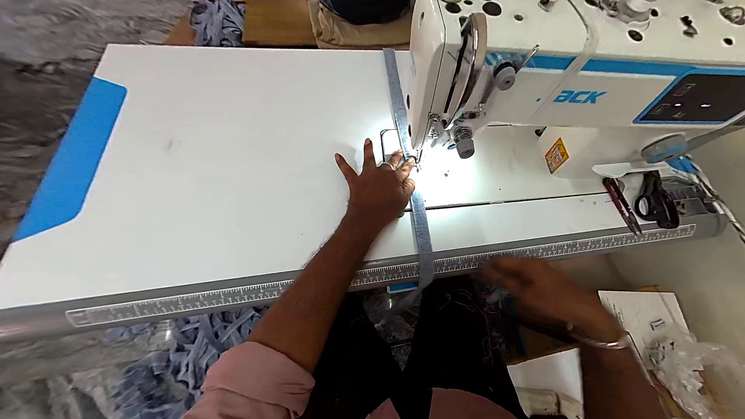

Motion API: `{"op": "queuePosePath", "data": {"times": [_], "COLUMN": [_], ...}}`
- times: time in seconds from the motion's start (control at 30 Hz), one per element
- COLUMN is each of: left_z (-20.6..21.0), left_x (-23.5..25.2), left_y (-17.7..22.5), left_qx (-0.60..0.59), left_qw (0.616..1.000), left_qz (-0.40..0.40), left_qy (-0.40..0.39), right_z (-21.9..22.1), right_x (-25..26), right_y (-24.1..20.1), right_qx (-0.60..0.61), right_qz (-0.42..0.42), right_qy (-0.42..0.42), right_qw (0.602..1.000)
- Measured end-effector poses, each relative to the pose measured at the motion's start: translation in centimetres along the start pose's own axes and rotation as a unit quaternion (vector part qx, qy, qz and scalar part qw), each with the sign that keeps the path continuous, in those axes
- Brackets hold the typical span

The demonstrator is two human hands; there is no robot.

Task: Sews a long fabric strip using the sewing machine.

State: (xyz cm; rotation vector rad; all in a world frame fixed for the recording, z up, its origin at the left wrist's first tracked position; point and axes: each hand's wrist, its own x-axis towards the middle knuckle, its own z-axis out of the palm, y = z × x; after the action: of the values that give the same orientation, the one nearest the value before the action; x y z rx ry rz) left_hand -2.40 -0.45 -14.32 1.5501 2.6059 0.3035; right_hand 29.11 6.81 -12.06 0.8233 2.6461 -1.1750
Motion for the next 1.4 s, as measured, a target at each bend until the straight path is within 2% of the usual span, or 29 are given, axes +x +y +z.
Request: {"op": "queuePosePath", "data": {"times": [0.07, 0.13, 0.17, 0.23, 0.3, 0.43, 0.5, 0.57, 0.6, 0.63, 0.67, 0.77, 0.87, 1.13, 1.4], "left_z": [0.0, 0.1, 0.2, 0.0, -0.2, 0.2, 0.5, 0.6, 0.8, 0.9, 1.1, 1.3, 1.2, 1.4, 1.4], "left_x": [0.0, 0.1, 0.2, 0.5, 0.8, 0.7, 0.2, -1.4, -2.8, -4.3, -5.7, -8.4, -8.9, -8.5, -8.5], "left_y": [0.2, 0.3, 0.4, 0.6, 0.8, 0.6, 0.6, 0.6, 0.5, 0.4, 0.3, -0.2, -0.5, -0.2, -0.2], "left_qx": [-0.003, 0.001, 0.004, 0.010, 0.018, 0.015, 0.009, -0.008, -0.013, -0.013, -0.014, -0.013, -0.019, -0.008, -0.011], "left_qw": [1.000, 1.000, 1.000, 1.000, 0.999, 0.999, 0.999, 0.998, 0.997, 0.995, 0.992, 0.989, 0.987, 0.989, 0.989], "left_qz": [-0.003, -0.010, -0.013, -0.023, -0.027, -0.032, -0.024, 0.021, 0.053, 0.085, 0.114, 0.148, 0.158, 0.146, 0.147], "left_qy": [0.005, 0.008, 0.008, 0.002, -0.001, 0.009, 0.025, 0.050, 0.055, 0.053, 0.045, 0.023, 0.021, 0.018, 0.019], "right_z": [-5.2, -8.4, -9.3, -9.7, -9.9, -10.2, -6.4, -0.9, 2.2, 5.2, 7.9, 13.1, 15.4, 15.7, 16.2], "right_x": [-1.1, -0.6, 0.2, 2.2, 3.0, -0.3, -1.6, -1.0, 0.2, 1.4, 2.6, 5.0, 5.7, 3.2, 3.3], "right_y": [0.1, 1.1, 2.2, 4.3, 5.0, 1.9, 0.5, 0.2, 0.0, -0.3, -0.6, -1.3, -1.1, 0.1, 0.2], "right_qx": [-0.033, -0.111, -0.169, -0.255, -0.281, -0.196, -0.101, 0.014, 0.057, 0.097, 0.143, 0.306, 0.372, 0.361, 0.324], "right_qz": [0.029, 0.072, 0.102, 0.162, 0.203, 0.126, 0.057, -0.001, -0.006, -0.004, -0.013, -0.076, -0.153, -0.113, -0.107], "right_qy": [0.192, 0.349, 0.368, 0.304, 0.242, 0.353, 0.295, 0.074, -0.037, -0.102, -0.123, -0.063, -0.066, -0.101, -0.110], "right_qw": [0.980, 0.928, 0.909, 0.904, 0.906, 0.906, 0.949, 0.997, 0.998, 0.990, 0.982, 0.947, 0.913, 0.920, 0.933]}}
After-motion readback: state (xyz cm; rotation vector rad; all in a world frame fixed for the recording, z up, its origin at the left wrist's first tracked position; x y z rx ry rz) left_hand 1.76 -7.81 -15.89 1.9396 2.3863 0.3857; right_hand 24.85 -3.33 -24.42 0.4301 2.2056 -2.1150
